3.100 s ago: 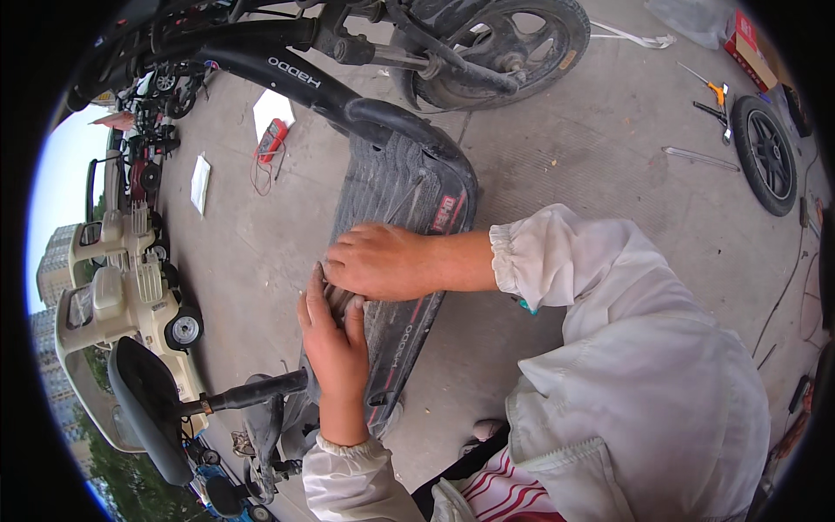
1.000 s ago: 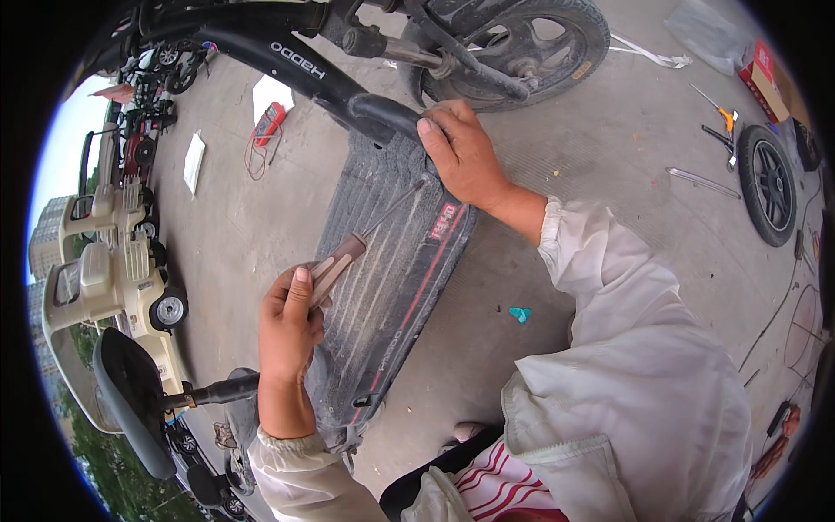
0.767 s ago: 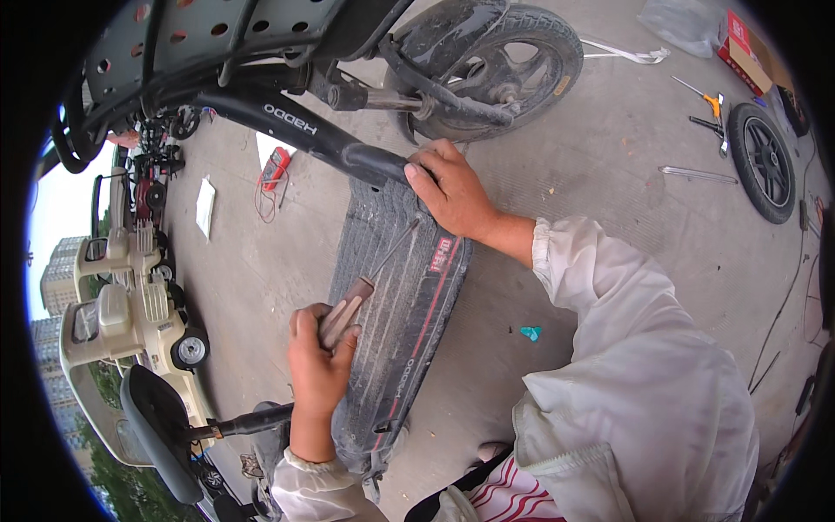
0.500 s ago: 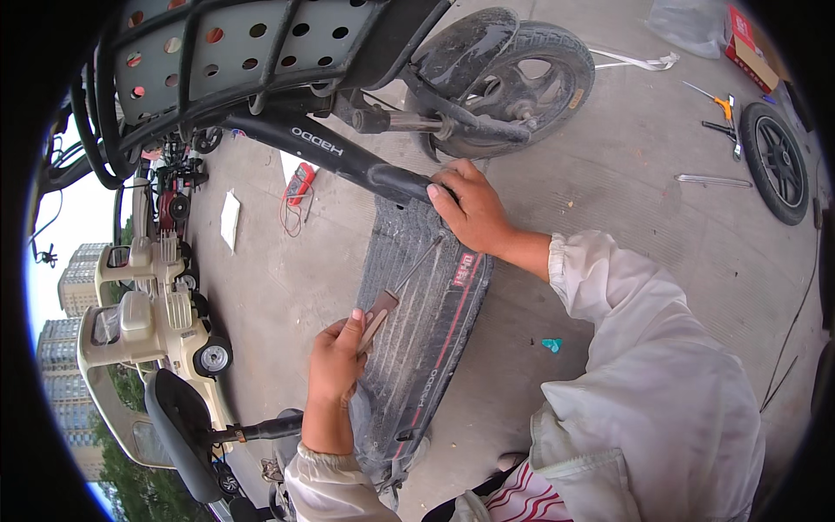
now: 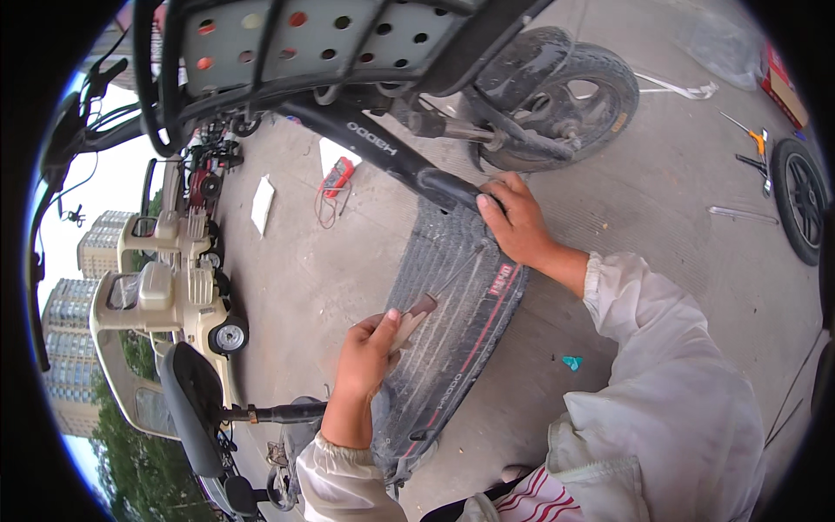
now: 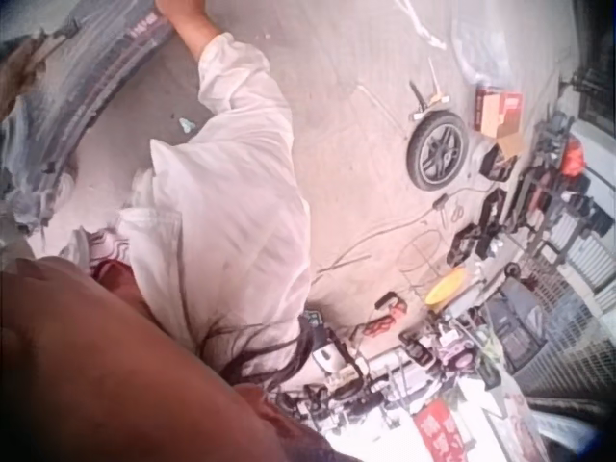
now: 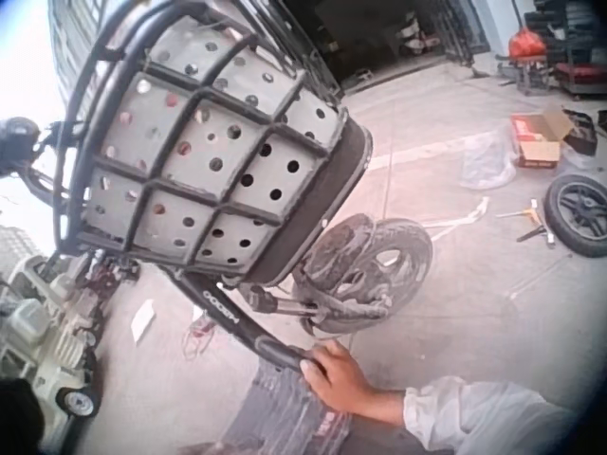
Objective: The person repairs an electric scooter by testing the electrical system with a multimeter, adjusting the handlebars, and using a screwdriver to remove and reattach panels. They also inspect wiring under the seat and manipulate components on the scooter's frame.
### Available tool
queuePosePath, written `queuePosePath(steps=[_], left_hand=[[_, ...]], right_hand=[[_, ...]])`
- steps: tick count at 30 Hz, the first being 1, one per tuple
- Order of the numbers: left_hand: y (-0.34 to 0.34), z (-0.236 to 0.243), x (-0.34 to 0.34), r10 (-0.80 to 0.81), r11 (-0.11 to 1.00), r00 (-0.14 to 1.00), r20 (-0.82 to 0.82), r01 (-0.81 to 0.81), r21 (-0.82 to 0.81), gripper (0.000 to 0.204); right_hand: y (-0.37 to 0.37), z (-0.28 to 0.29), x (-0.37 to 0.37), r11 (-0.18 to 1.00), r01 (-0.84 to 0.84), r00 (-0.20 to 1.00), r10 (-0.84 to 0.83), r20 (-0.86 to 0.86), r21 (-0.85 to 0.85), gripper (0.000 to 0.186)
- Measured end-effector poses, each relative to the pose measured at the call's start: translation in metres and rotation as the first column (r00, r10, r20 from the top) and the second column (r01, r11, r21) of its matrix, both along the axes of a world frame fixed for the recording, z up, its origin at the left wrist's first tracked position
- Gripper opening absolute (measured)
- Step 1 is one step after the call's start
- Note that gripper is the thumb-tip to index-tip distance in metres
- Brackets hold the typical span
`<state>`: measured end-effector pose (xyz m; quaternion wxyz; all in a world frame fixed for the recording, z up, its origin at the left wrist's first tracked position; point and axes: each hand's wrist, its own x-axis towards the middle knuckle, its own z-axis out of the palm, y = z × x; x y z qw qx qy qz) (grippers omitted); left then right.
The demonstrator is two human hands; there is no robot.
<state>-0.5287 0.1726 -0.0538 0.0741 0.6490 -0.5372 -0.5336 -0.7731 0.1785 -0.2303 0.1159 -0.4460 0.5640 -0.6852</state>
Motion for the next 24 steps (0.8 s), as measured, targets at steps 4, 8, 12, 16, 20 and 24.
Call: queuePosePath(steps=[4, 8, 12, 16, 20, 24], left_hand=[[0.002, 0.003, 0.004, -0.052, 0.998, 0.985, -0.165, 0.058, 0.034, 0.024], [0.004, 0.010, 0.017, -0.217, 0.971, 0.943, -0.250, 0.183, -0.153, 0.024], [0.011, 0.001, 0.033, -0.309, 0.794, 0.949, 0.059, 0.291, -0.533, 0.029], [0.018, 0.004, 0.017, -0.190, 0.883, 0.981, 0.044, 0.190, -0.429, 0.030], [0.014, -0.004, 0.015, -0.145, 0.865, 0.983, 0.110, 0.179, -0.468, 0.029], [0.019, -0.001, 0.021, -0.313, 0.709, 0.924, 0.219, 0.381, -0.594, 0.019]], right_hand=[[0.000, 0.005, 0.000, 1.000, -0.012, 1.000, 0.012, -0.006, 0.002, 0.027], [-0.001, 0.007, -0.001, 1.000, -0.010, 1.000, 0.009, -0.010, -0.025, 0.025], [0.000, 0.004, 0.006, 1.000, -0.020, 1.000, 0.020, -0.018, -0.015, 0.023], [0.000, 0.002, 0.002, 1.000, 0.006, 0.998, -0.007, -0.063, -0.020, 0.024], [-0.002, 0.001, 0.002, 0.999, 0.014, 0.998, -0.017, -0.057, -0.037, 0.025], [-0.002, -0.001, 0.002, 1.000, -0.005, 0.999, 0.004, -0.041, -0.024, 0.026]])
